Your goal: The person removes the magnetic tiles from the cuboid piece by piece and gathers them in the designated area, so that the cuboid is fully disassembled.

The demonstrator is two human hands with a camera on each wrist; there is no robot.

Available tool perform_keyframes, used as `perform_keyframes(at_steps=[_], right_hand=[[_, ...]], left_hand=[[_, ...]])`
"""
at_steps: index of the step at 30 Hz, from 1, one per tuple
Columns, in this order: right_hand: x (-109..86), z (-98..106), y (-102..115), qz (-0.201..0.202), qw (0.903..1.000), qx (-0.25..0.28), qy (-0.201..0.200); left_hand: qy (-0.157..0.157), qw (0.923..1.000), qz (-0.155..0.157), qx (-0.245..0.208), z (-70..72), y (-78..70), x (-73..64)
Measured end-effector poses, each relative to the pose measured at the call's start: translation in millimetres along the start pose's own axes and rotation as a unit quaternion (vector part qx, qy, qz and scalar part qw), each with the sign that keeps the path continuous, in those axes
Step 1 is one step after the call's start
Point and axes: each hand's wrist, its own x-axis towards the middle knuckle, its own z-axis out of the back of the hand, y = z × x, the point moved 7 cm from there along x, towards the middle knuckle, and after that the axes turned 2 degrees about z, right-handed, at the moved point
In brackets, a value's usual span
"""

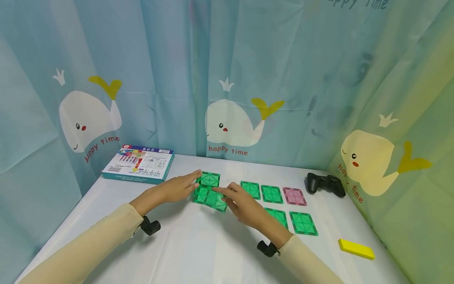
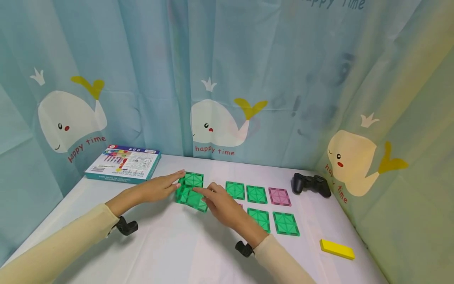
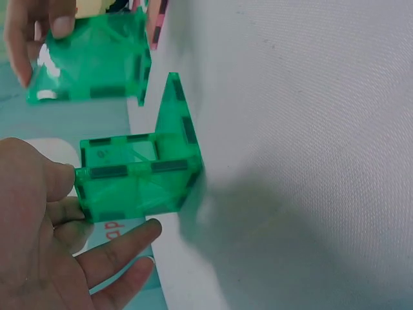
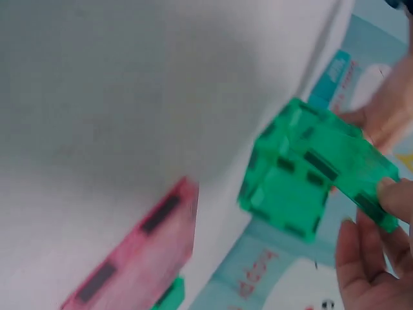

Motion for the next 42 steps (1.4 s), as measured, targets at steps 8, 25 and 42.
perform_keyframes(at_steps=[8, 25, 42], right_hand=[[-52.8, 48, -25, -0.086, 0.9946, 0.059, -0.001], [-218.7, 123, -65, -0.216, 0.9459, 0.219, 0.104], [-261.3, 100, -98, -0.309, 0.9030, 0.249, 0.165]], left_hand=[[0.005, 0.9999, -0.002, -0.011, -1.1, 0.5, 0.6], [0.004, 0.9999, -0.003, -0.009, -1.6, 0.5, -0.1], [0.004, 0.9998, -0.002, -0.017, -1.5, -1.7, -0.7]])
